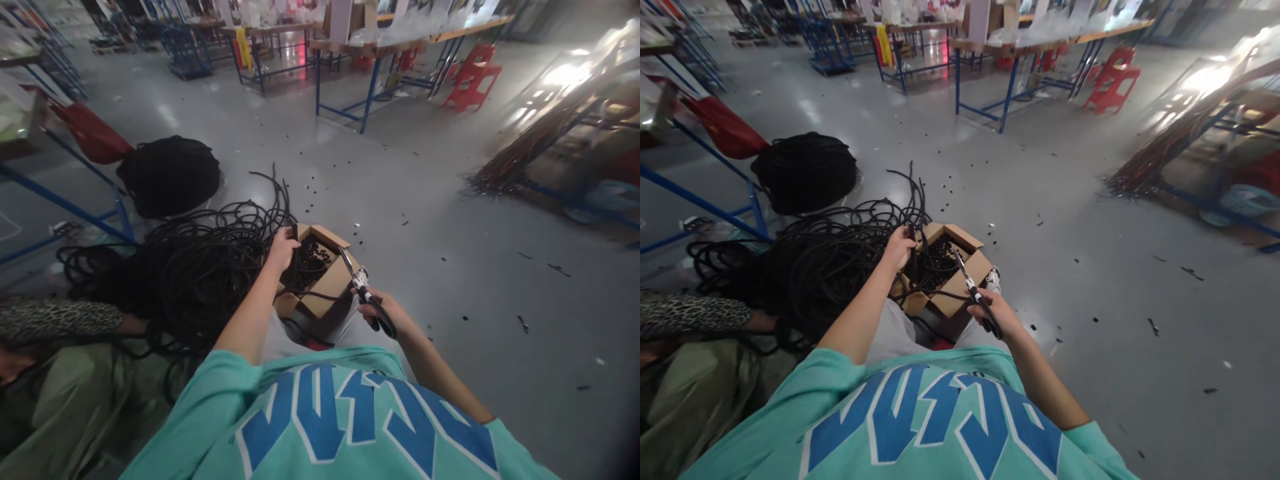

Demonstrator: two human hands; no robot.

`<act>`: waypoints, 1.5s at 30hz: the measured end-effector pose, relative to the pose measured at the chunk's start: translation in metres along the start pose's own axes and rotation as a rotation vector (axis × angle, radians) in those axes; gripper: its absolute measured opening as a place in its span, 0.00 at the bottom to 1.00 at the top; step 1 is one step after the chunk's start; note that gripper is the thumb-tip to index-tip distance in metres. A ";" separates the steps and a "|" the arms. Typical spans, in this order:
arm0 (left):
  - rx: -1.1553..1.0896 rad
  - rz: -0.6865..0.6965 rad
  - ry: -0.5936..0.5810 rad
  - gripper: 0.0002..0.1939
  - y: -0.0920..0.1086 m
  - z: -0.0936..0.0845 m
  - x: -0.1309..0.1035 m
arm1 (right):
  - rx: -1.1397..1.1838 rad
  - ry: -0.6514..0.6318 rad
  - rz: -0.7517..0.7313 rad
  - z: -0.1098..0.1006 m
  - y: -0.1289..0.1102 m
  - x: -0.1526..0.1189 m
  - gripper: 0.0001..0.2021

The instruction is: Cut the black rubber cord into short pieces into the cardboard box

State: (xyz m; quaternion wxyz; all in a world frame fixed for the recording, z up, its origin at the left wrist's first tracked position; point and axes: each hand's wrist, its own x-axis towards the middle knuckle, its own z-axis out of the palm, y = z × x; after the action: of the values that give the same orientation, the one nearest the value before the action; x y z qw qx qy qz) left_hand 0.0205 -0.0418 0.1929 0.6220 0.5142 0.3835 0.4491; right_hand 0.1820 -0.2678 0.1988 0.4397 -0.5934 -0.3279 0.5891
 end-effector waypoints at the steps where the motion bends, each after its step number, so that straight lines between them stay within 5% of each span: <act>1: -0.052 0.002 -0.022 0.17 0.001 -0.002 -0.011 | -0.007 -0.005 -0.009 0.000 0.001 0.000 0.28; 9: -0.049 -0.008 -0.195 0.19 0.053 -0.004 -0.102 | -0.240 -0.125 -0.220 0.012 -0.017 -0.011 0.25; 15: 0.114 0.014 -0.187 0.13 0.073 0.005 -0.136 | -0.466 -0.121 -0.257 0.017 -0.034 -0.030 0.31; 31: 0.636 0.231 -0.155 0.09 0.093 0.020 -0.169 | -0.623 -0.094 -0.410 0.035 -0.051 -0.051 0.27; 45: 0.631 0.197 -0.163 0.08 0.090 0.022 -0.172 | -0.511 0.001 -0.401 0.047 -0.044 -0.055 0.22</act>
State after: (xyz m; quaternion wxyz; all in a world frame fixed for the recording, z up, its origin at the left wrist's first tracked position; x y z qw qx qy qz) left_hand -0.0254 -0.2064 0.2879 0.4145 0.7502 0.4010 0.3235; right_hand 0.1367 -0.2934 0.2652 0.3840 -0.6085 -0.5753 0.3890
